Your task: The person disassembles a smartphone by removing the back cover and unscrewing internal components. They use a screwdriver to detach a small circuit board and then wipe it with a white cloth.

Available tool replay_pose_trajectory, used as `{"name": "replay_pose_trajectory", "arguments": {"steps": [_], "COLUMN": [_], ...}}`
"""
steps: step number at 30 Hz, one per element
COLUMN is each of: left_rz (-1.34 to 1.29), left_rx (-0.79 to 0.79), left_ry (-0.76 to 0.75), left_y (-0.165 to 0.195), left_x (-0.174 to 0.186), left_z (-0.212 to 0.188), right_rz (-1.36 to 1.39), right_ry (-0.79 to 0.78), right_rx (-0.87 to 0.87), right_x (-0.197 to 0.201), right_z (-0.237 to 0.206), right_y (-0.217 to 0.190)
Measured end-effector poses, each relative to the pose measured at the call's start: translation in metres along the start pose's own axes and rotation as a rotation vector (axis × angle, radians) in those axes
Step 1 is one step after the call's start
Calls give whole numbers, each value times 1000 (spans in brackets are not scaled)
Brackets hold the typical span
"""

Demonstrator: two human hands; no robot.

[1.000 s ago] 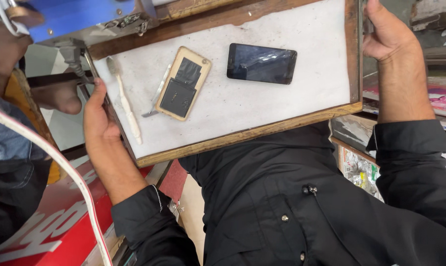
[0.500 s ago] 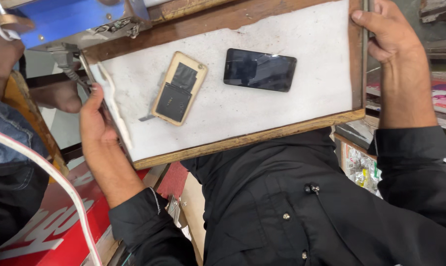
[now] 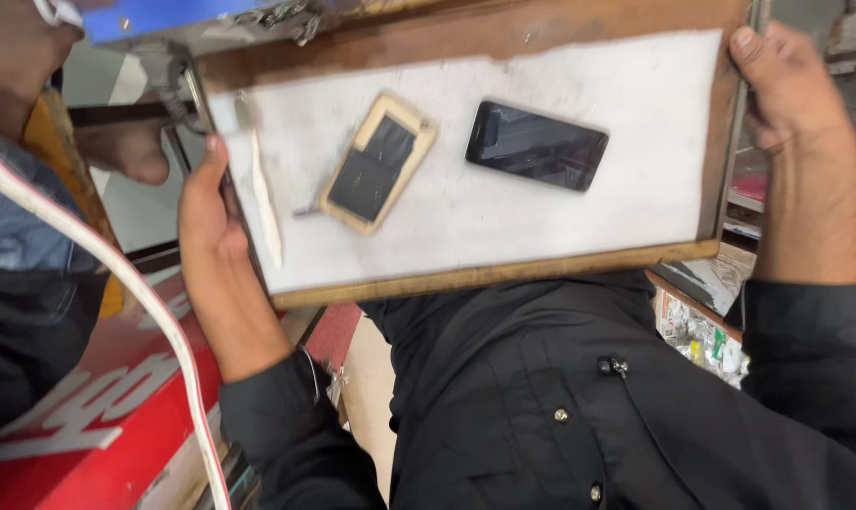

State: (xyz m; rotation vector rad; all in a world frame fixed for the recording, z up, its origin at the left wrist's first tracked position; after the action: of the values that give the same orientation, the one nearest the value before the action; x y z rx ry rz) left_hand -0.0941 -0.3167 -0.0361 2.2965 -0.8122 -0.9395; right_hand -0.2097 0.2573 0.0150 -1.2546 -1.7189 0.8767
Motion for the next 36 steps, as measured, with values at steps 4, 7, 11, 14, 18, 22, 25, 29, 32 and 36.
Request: {"name": "replay_pose_trajectory", "arguments": {"steps": [4, 7, 11, 14, 18, 22, 25, 29, 32, 36], "left_rz": [-5, -47, 52, 136, 179, 217, 192, 103, 22, 54], "left_rx": [47, 12, 55, -60, -7, -17, -7, -20, 18, 17], "left_ry": [56, -16, 33, 22, 89, 67, 8, -14, -73, -50], "left_y": [-7, 3, -6, -2, -3, 4, 2, -2, -8, -7], "left_x": [-2, -14, -1, 10, 11, 2, 2, 9, 6, 11], "left_z": [-7, 10, 6, -3, -5, 7, 9, 3, -3, -4], "right_rz": [-13, -16, -136, 56, 1, 210, 349, 399, 418, 483], "right_ry": [-9, -12, 43, -108, -25, -241, -353, -250, -233, -328], "right_rx": [11, 64, 42, 159, -117, 155, 216, 87, 68, 83], "right_x": [-3, -1, -2, -10, 5, -11, -20, -8, -1, -12], "right_z": [0, 24, 20, 7, 6, 25, 20, 11, 7, 10], "right_y": [-4, -15, -3, -13, 4, -26, -21, 5, 11, 6]}}
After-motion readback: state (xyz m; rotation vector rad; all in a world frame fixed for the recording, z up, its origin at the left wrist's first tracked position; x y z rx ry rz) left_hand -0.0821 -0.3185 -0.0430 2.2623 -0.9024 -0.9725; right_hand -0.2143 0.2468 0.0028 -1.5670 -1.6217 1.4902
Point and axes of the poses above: each hand's wrist, its own z-axis towards the middle knuckle, its own x-axis out of the back of the hand, y = z × x, the point moved 9 cm from there along z, towards the middle knuckle, and after that the axes turned 5 degrees about -z, right-handed, at the moved point
